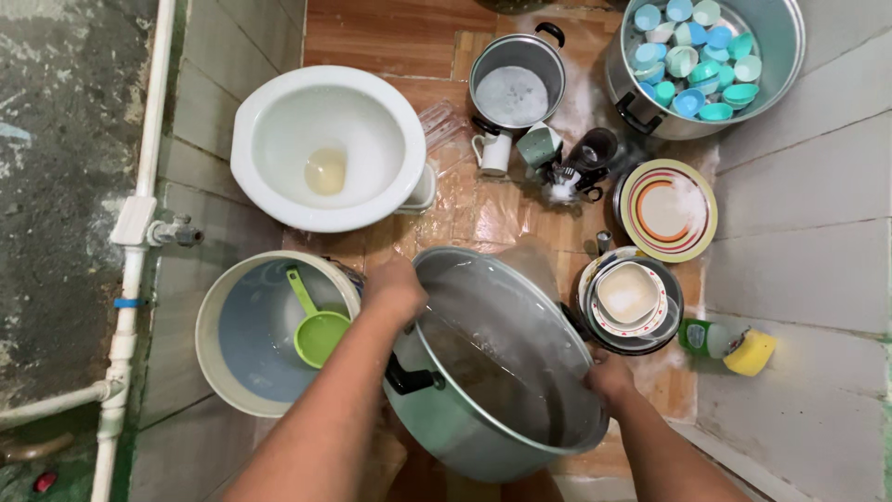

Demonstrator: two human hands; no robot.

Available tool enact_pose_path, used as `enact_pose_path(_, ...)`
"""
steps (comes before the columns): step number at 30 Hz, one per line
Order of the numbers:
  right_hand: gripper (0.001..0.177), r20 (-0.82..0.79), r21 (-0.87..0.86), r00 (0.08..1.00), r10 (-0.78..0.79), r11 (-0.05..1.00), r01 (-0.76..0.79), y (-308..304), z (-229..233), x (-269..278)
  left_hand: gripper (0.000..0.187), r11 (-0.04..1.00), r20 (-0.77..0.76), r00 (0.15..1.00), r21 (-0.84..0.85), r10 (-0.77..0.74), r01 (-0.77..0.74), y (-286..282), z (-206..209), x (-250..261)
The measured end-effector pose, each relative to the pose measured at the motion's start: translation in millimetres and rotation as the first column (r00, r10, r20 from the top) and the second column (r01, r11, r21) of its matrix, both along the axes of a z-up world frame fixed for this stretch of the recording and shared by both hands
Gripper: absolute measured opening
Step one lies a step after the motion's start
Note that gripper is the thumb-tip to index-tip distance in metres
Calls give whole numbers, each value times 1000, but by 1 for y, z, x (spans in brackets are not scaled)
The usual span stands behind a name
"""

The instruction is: The person washes plastic cups and a large metal pot by hand in a basin of water on the floor, then rinses them under a tap and places them in a steamer insert.

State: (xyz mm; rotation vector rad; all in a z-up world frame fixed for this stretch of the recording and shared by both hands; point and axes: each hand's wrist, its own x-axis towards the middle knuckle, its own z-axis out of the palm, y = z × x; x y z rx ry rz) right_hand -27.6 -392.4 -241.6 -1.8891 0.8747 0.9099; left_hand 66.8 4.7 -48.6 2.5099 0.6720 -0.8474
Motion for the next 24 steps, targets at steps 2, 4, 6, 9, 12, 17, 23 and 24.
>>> enact_pose_path(2, 57, -14, 162, 986, -164, 973, 165, -11, -16, -2, 33, 995, -45, 994, 2, -95, 96, 7, -11, 4)
enact_pose_path(4, 51, -29, 236, 965, -259, 937, 259, -23, -32, -3, 33, 973, -109, 968, 21, -227, 230, 11, -16, 10)
enact_pose_path(6, 49, -26, 287, 952, -306, 910, 300, -36, -46, -4, 36, 980, -178, 964, -59, -197, 189, 19, -10, 5)
enact_pose_path(9, 46, -16, 324, 946, -323, 894, 311, -50, -61, -1, 28, 950, -306, 952, -303, -20, -78, 27, -7, -2)
enact_pose_path(12, 38, -69, 332, 931, -358, 872, 360, -60, -65, 0, 17, 602, -345, 793, -519, 502, -607, 30, -27, -14)
enact_pose_path(17, 36, -128, 485, 926, -355, 792, 371, -53, -71, -2, 9, -203, -596, 304, -633, 743, -747, 24, -77, -2)
enact_pose_path(23, 55, -76, 136, 991, -112, 983, 121, -31, -64, -6, 26, -153, -497, 329, -706, 803, -691, -39, -76, 36)
enact_pose_path(24, 47, -10, 162, 995, -103, 981, 103, -22, -53, -2, 32, -71, -444, 350, -695, 824, -715, -56, -69, 33)
